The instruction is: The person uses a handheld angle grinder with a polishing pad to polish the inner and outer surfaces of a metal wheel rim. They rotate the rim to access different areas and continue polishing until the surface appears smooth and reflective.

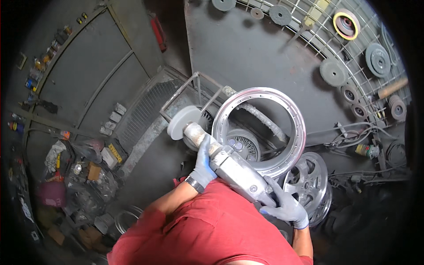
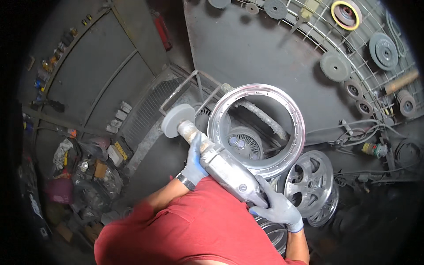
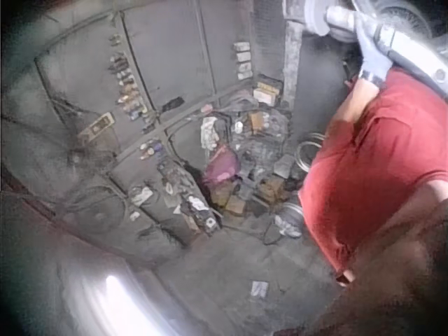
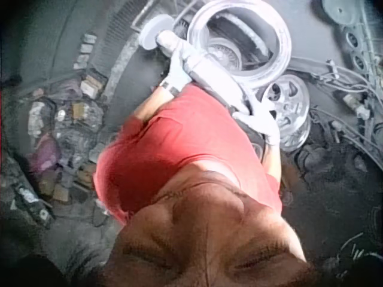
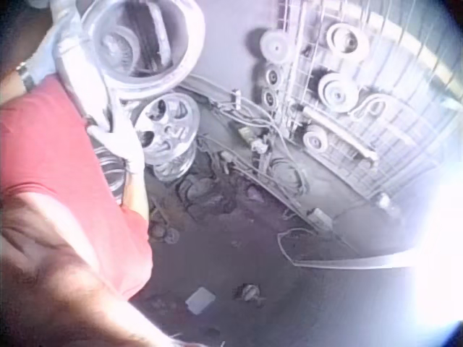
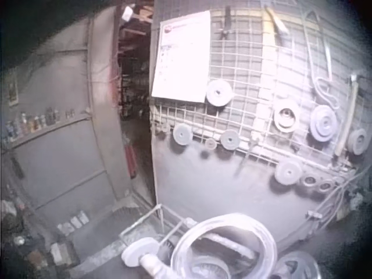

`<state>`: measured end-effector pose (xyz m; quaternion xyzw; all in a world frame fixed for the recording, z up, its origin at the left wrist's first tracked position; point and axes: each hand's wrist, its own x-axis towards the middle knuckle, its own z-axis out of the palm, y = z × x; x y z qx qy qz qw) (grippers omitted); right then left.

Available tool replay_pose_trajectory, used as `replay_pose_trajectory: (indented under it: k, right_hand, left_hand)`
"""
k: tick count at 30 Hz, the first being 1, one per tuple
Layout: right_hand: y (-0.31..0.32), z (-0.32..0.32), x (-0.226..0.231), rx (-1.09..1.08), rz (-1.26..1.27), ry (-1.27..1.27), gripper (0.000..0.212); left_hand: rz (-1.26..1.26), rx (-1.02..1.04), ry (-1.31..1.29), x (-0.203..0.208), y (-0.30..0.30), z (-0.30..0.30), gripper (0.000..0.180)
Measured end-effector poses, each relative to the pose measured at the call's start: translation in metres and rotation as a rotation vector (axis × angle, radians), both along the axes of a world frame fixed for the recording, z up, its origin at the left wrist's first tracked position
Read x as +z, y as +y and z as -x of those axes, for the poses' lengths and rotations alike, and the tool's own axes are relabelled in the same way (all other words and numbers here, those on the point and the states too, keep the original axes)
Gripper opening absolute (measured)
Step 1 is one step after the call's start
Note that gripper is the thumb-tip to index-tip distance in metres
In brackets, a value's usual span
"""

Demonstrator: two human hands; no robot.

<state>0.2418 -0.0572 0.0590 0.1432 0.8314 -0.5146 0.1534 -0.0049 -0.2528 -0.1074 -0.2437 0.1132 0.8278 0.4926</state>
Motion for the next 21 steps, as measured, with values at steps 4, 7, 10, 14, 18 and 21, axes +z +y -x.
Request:
replay_pose_trajectory:
  k: [4, 7, 10, 14, 18, 21]
  right_hand:
    - [-0.003, -0.006, -0.02, 0.041, 0.228, 0.012, 0.103]
    - [-0.036, 0.004, -0.049, 0.07, 0.065, -0.006, 0.087]
    - [-0.075, 0.044, -0.048, -0.059, 0.016, -0.1, 0.071]
    - [-0.119, 0.086, -0.077, -0.224, -0.11, -0.084, 0.064]
    - [-0.166, 0.143, -0.085, -0.352, -0.148, -0.057, 0.067]
    - [-0.203, 0.19, -0.1, -0.42, -0.06, -0.055, 0.067]
  left_hand:
    - [-0.058, 0.208, 0.268, -0.006, -0.027, 0.041, 0.065]
    - [-0.167, 0.185, 0.457, 0.021, -0.042, 0.077, 0.065]
    - [-0.213, 0.138, 0.515, 0.018, -0.053, 0.119, 0.068]
    - [-0.157, 0.026, 0.643, 0.013, -0.056, 0.181, 0.066]
    - [-0.014, -0.124, 0.685, 0.027, -0.057, 0.248, 0.066]
    - [0.047, -0.256, 0.651, 0.018, -0.048, 0.306, 0.063]
